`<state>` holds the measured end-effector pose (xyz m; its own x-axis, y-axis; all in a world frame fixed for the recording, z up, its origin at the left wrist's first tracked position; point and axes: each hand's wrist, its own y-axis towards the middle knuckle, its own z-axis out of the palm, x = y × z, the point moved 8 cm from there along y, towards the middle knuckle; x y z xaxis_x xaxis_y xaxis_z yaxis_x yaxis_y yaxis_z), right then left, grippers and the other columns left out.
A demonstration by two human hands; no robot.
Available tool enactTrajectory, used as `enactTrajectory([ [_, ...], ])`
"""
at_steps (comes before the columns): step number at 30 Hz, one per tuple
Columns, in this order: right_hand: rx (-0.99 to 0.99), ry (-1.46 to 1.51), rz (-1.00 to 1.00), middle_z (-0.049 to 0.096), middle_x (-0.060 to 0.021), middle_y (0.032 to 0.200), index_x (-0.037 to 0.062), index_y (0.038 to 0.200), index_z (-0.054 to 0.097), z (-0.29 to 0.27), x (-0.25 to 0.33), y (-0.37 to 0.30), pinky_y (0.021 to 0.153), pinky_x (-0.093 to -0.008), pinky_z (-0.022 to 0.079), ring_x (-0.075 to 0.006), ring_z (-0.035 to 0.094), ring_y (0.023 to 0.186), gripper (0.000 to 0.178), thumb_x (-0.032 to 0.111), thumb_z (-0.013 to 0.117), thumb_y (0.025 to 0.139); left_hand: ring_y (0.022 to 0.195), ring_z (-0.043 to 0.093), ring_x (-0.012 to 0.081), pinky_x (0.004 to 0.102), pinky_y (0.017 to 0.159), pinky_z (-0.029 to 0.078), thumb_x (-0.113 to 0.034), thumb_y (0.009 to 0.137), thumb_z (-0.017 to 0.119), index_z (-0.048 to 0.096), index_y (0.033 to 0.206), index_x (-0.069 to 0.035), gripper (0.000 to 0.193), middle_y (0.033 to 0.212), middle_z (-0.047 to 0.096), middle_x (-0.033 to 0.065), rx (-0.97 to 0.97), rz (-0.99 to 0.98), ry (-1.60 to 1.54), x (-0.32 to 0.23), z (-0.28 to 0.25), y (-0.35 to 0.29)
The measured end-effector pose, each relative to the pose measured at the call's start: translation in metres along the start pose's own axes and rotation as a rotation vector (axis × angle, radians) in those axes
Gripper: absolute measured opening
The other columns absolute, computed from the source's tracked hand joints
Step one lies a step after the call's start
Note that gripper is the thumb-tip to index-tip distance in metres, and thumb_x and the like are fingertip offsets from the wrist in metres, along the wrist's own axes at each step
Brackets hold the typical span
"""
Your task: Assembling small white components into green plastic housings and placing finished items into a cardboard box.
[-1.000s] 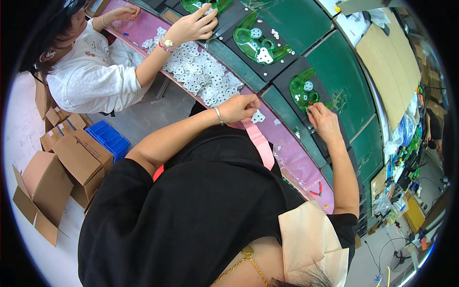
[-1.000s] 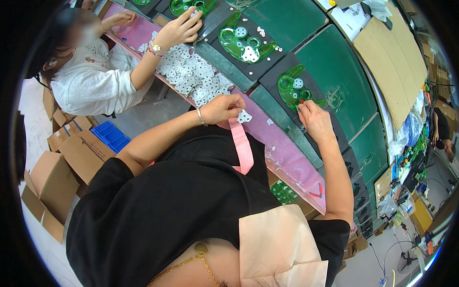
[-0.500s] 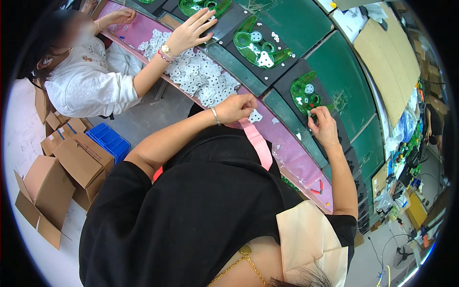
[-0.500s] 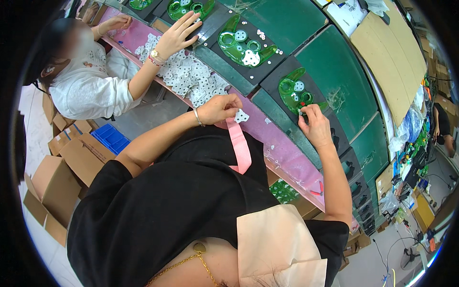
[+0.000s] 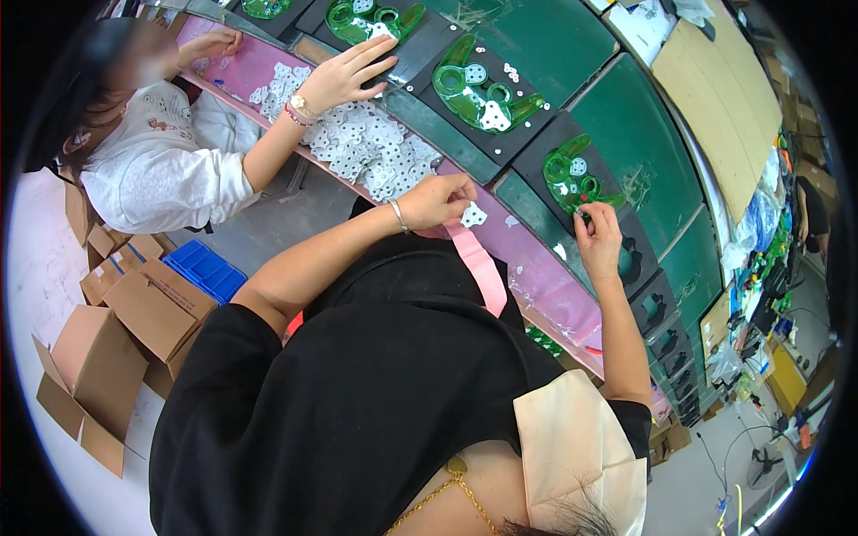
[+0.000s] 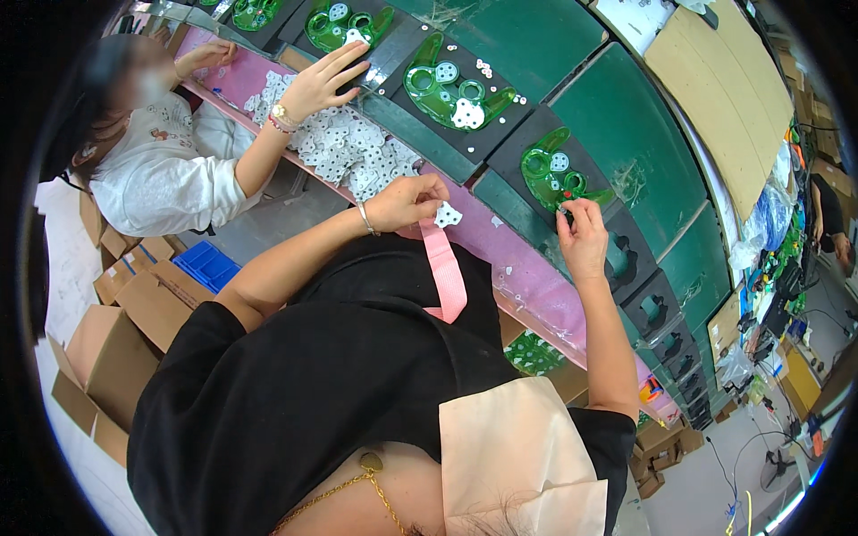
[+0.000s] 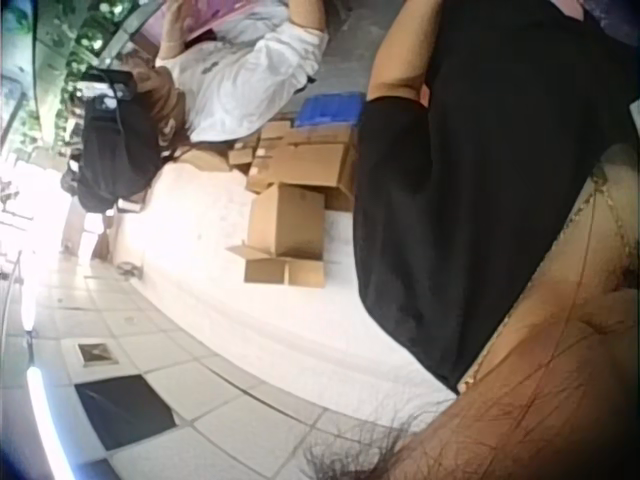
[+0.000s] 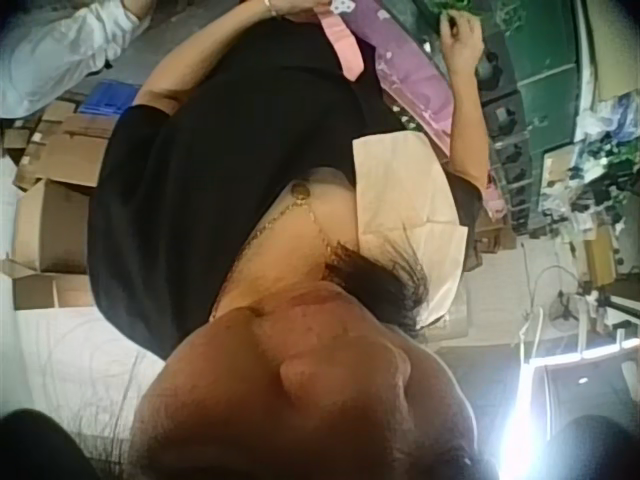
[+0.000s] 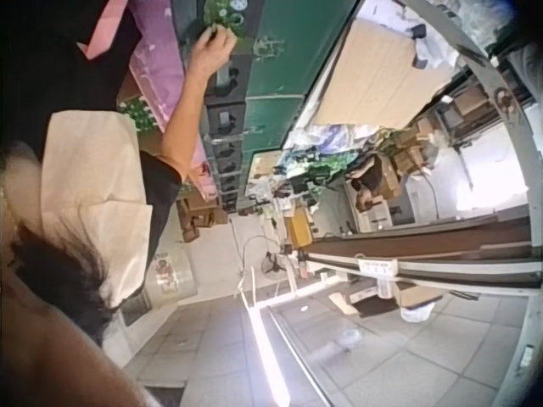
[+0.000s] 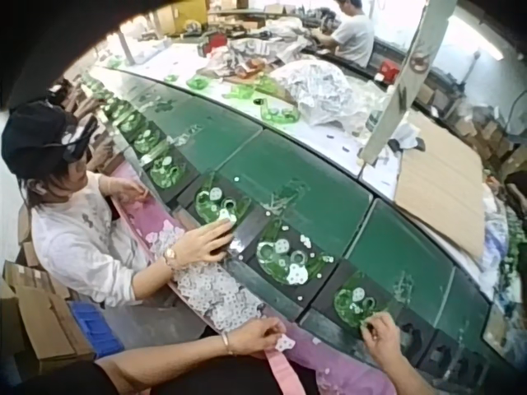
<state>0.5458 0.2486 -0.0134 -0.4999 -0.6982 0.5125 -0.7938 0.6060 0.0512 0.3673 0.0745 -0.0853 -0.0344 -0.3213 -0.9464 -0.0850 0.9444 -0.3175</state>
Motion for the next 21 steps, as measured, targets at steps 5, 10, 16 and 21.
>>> enactTrajectory([
  [5,-0.043,0.04,0.138,0.054,-0.0063,0.081,0.0044,0.089,0.056,0.004,-0.013,-0.008,0.046,-0.0254,0.04,-0.012,0.045,0.047,0.02,0.001,0.064,0.071,0.068,0.058,0.0115,0.0247,0.063,0.047,-0.005,0.08,0.053,0.054,0.092,-0.001,0.013,0.076,0.06,0.0062,-0.003,-0.006,0.003,0.001,-0.001,0.002],
  [10,-0.109,0.069,0.241,0.056,-0.0059,0.078,0.0019,0.095,0.054,0.002,-0.025,-0.017,0.047,-0.0248,0.041,-0.0112,0.046,0.048,0.026,0.0,0.064,0.071,0.07,0.061,0.019,0.0289,0.065,0.049,-0.007,0.076,0.054,0.055,0.088,-0.001,0.014,0.074,0.061,0.0098,-0.031,0.001,-0.017,0.004,-0.001,0.002],
  [16,-0.047,0.156,0.221,0.056,-0.0057,0.079,0.0025,0.098,0.053,-0.006,-0.035,-0.021,0.05,-0.0246,0.043,-0.0116,0.052,0.057,0.027,0.001,0.063,0.073,0.069,0.061,0.0177,0.0285,0.065,0.049,-0.006,0.076,0.054,0.056,0.088,-0.001,0.013,0.074,0.061,0.0098,-0.039,0.009,-0.045,0.005,0.0,0.001],
  [21,0.063,0.035,0.063,0.056,-0.0065,0.082,0.0028,0.101,0.052,-0.014,-0.027,-0.014,0.054,-0.0245,0.043,-0.0138,0.053,0.062,0.029,0.0,0.062,0.074,0.069,0.061,0.0171,0.0282,0.064,0.049,-0.005,0.076,0.053,0.056,0.088,0.0,0.013,0.073,0.061,0.0098,-0.037,0.008,-0.054,0.006,0.002,0.002],
])
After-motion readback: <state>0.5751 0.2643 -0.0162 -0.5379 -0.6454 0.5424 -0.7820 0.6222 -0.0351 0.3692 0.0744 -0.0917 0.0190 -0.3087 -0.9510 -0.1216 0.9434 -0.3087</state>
